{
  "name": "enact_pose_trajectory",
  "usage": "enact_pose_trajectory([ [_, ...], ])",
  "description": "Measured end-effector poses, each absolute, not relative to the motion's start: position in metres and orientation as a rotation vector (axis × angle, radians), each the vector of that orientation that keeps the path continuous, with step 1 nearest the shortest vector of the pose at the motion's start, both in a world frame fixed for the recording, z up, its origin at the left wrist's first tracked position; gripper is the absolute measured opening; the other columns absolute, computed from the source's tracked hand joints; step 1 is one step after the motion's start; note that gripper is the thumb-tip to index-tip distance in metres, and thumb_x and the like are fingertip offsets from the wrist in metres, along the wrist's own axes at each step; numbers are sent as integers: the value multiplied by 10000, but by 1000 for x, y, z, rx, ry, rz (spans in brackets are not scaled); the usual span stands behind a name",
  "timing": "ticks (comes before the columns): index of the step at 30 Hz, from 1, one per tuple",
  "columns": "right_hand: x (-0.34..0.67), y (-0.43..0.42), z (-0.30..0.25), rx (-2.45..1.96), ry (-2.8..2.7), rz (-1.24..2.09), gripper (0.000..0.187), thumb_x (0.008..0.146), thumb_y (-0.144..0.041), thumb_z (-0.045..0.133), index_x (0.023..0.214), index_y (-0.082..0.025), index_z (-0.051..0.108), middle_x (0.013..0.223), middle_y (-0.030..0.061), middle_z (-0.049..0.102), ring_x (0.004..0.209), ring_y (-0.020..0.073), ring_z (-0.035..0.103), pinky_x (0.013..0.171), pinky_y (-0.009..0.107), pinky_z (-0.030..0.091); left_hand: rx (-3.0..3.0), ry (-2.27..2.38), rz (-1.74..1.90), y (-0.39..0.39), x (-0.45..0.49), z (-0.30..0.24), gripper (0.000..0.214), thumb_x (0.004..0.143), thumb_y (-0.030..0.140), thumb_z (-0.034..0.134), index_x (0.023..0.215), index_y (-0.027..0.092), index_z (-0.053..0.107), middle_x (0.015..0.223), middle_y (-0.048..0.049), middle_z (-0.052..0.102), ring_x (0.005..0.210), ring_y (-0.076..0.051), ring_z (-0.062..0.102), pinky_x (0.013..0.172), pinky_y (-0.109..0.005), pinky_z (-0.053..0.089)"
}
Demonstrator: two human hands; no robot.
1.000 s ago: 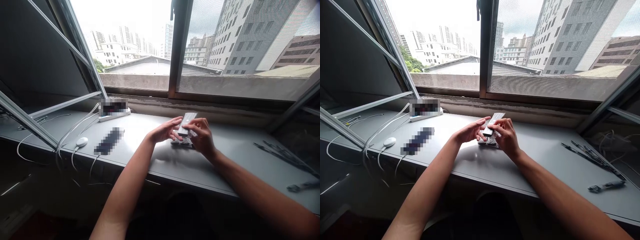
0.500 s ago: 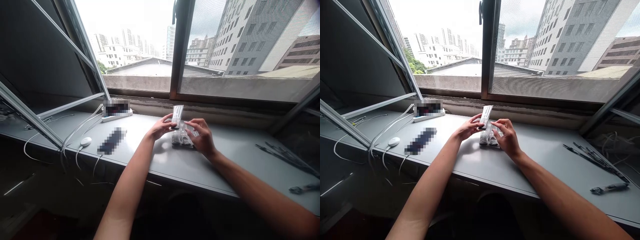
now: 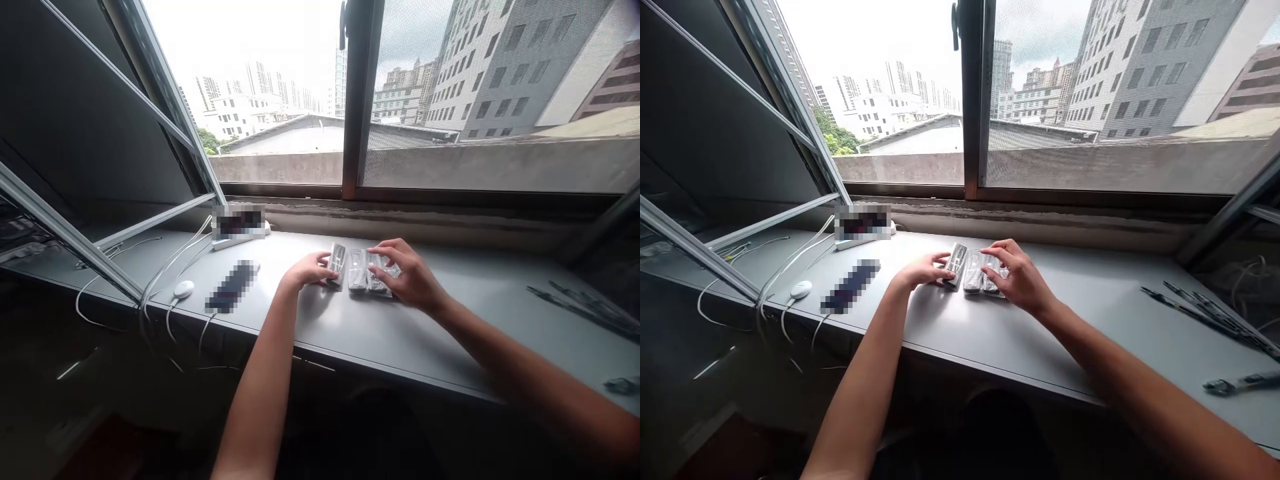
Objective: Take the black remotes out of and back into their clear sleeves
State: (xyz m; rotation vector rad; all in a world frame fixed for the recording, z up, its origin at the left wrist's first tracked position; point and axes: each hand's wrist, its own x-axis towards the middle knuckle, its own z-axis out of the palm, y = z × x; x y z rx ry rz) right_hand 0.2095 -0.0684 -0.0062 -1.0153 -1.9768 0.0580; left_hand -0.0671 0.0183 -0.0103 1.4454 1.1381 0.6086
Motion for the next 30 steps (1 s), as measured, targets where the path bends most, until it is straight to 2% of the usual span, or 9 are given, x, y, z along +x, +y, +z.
enact_pose_trajectory([
  [4, 237, -56, -5, -1020, -2164, 163, 641, 988, -527, 774, 1558, -282, 616, 1494, 147, 610, 1395, 368, 614, 1185, 588, 530, 1543, 1138, 597, 11, -58, -13, 935, 708, 297, 985, 1562, 224, 613, 1545, -205, 595, 1009, -300, 780, 783, -386, 668],
  [7, 270, -40, -19, -1091, -2149, 142, 636, 988, -616, 729, 1520, -277, 656, 1470, 155, 649, 1403, 398, 611, 1208, 635, 495, 1664, 1264, 557, 14, -54, -13, 797, 759, 428, 952, 1475, 210, 676, 1469, -198, 660, 1016, -321, 771, 855, -424, 647],
  [10, 301, -29, -40, -1239, -2078, 121, 660, 1006, -671, 655, 1520, -257, 670, 1473, 176, 669, 1409, 423, 605, 1214, 671, 473, 1853, 1460, 635, 18, -47, -15, 585, 918, 566, 784, 1342, 166, 735, 1386, -223, 704, 1288, -411, 679, 1111, -504, 532],
  [12, 312, -27, -51, -1250, -2167, 183, 680, 1024, -686, 608, 1554, -261, 654, 1569, 177, 627, 1495, 428, 540, 1265, 670, 418, 2025, 1536, 769, 19, -37, -18, 551, 1024, 579, 629, 1380, 166, 709, 1541, -232, 613, 1536, -421, 475, 1267, -535, 369],
  [15, 310, -29, -57, -1230, -2270, 242, 702, 1052, -678, 577, 1636, -290, 579, 1703, 139, 523, 1616, 412, 407, 1324, 664, 331, 2253, 1454, 783, 13, -18, -25, 592, 1092, 563, 495, 1533, 184, 609, 1764, -189, 382, 1687, -383, 217, 1357, -541, 183],
  [17, 303, -31, -55, -1205, -2287, 239, 669, 1061, -670, 572, 1636, -329, 581, 1728, 104, 500, 1637, 399, 381, 1328, 662, 326, 2339, 1351, 664, 4, -8, -31, 647, 1086, 608, 485, 1589, 209, 566, 1792, -171, 344, 1704, -402, 158, 1361, -575, 141],
  [22, 291, -34, -49, -1192, -2409, 261, 631, 1046, -691, 598, 1612, -413, 600, 1735, 46, 497, 1644, 408, 380, 1330, 710, 273, 2425, 1259, 537, -21, -6, -37, 664, 1091, 669, 414, 1643, 318, 524, 1808, -110, 339, 1707, -427, 155, 1351, -631, 115],
  [25, 289, -36, -48, -1202, -2411, 253, 698, 1041, -701, 598, 1655, -372, 555, 1721, 87, 510, 1630, 421, 404, 1320, 723, 284, 2460, 1233, 528, -26, -10, -36, 794, 1027, 787, 469, 1657, 307, 521, 1811, -135, 324, 1703, -460, 143, 1346, -657, 98],
  [30, 288, -40, -49, -1183, -2455, 219, 819, 1011, -712, 655, 1712, -331, 469, 1751, 121, 454, 1658, 442, 334, 1331, 745, 228, 2498, 1108, 557, -20, -13, -39, 888, 971, 822, 565, 1649, 249, 553, 1794, -165, 349, 1703, -440, 163, 1366, -555, 160],
])
